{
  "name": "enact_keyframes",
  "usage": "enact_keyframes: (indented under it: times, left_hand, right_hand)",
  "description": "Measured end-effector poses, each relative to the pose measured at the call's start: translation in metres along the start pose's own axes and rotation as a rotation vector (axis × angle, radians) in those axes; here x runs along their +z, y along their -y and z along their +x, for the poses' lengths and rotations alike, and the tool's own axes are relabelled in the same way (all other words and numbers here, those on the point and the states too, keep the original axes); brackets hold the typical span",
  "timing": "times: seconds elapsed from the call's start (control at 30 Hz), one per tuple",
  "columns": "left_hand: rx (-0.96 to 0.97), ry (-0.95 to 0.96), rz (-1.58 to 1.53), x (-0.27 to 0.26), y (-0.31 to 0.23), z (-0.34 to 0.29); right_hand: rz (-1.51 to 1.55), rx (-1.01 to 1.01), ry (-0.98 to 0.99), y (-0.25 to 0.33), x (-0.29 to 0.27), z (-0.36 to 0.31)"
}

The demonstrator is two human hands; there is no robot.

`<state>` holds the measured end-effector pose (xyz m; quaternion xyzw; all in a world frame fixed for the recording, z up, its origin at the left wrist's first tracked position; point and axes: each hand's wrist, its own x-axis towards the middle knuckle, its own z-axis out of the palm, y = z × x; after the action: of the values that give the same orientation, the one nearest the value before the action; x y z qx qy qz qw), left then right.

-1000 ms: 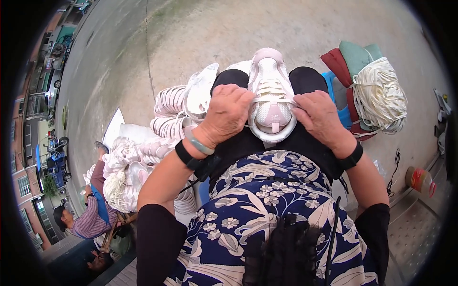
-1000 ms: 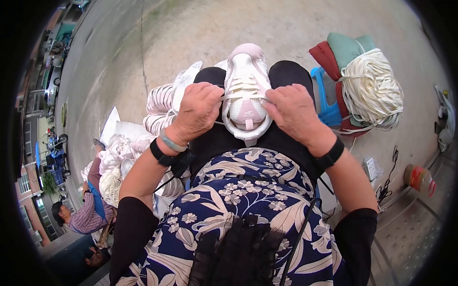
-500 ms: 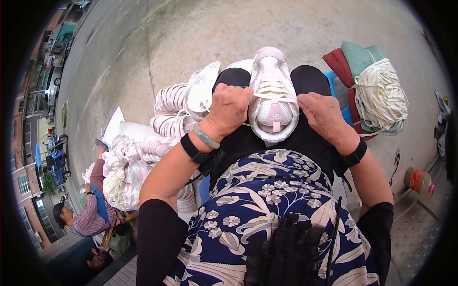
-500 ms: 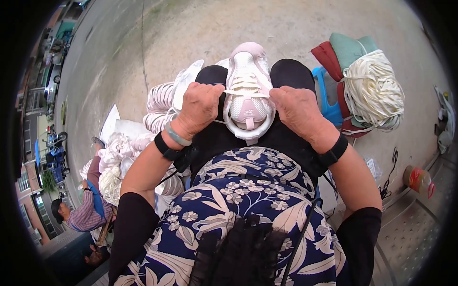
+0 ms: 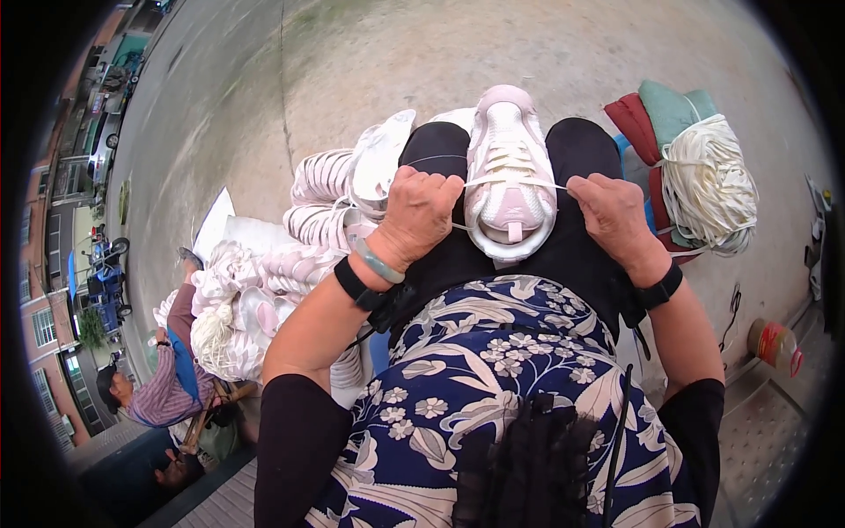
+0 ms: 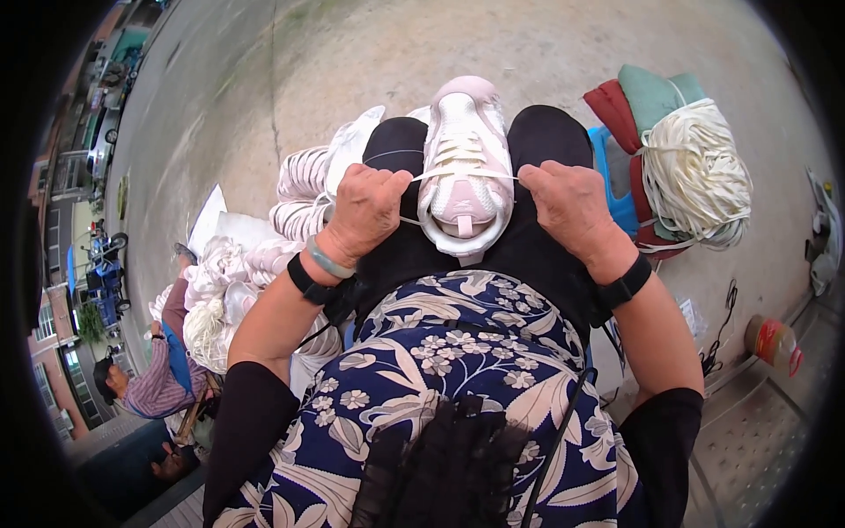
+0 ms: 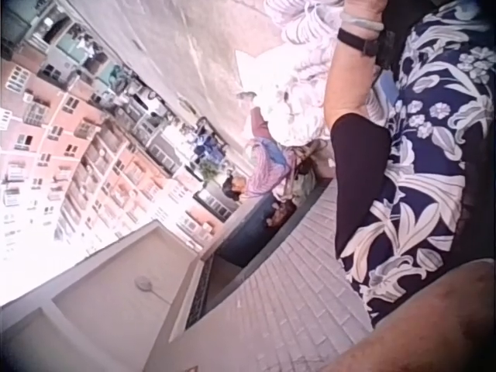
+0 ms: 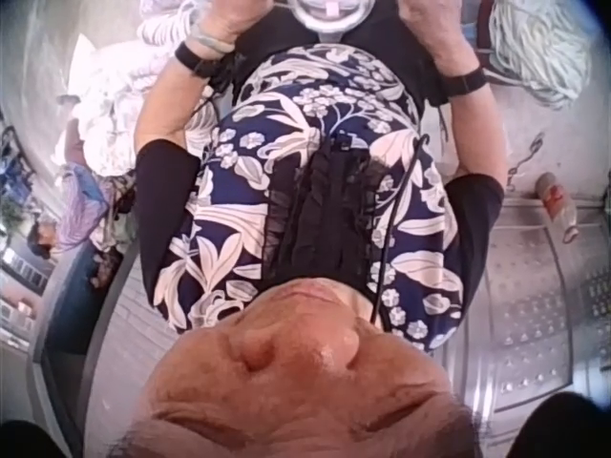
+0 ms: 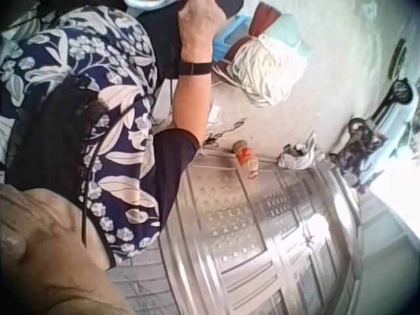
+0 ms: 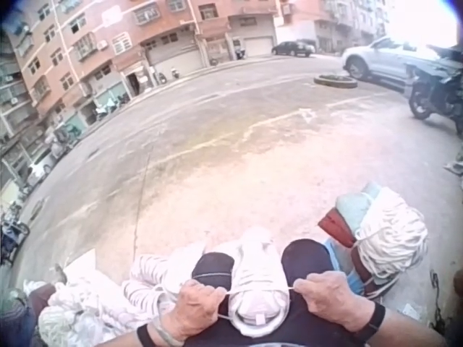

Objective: The person is lacing several pairs of white and pink sneakers while sitting on the ground outside.

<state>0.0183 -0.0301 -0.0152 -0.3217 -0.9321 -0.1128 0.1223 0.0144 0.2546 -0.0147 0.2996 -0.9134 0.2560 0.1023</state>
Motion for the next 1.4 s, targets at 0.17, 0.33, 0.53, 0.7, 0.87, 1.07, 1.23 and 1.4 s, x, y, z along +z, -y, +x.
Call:
enact_keyframes:
  times: [0.17, 0.33, 0.53, 0.7, 0.87, 1.07, 1.23, 1.4]
  left_hand:
    - [0.002, -0.033, 0.000, -0.002, -0.001, 0.001]
    - [0.017, -0.028, -0.023, -0.003, 0.002, -0.001]
    - [-0.012, 0.004, -0.011, -0.010, 0.006, -0.004]
    - [-0.043, 0.039, -0.015, -0.006, 0.007, -0.008]
    - [-0.043, 0.071, -0.018, -0.022, 0.032, -0.031]
    - [-0.132, -0.029, 0.096, -0.049, 0.094, -0.084]
    - [-0.369, 0.013, 0.304, -0.074, 0.139, -0.137]
    - [-0.622, -0.070, 0.264, -0.082, 0.162, -0.151]
  right_hand:
    - [-0.004, 0.005, -0.009, 0.000, -0.004, -0.003]
    - [0.025, -0.015, -0.061, 0.000, -0.002, -0.002]
    - [0.021, -0.010, -0.030, -0.004, 0.004, -0.001]
    - [0.019, 0.006, -0.016, -0.007, 0.005, -0.007]
    - [-0.079, 0.053, 0.050, -0.028, -0.027, -0.037]
    - [-0.217, 0.182, 0.018, -0.088, -0.075, -0.118]
    - [-0.380, 0.325, 0.085, -0.123, -0.114, -0.180]
    - [-0.367, 0.547, -0.178, -0.160, -0.122, -0.214]
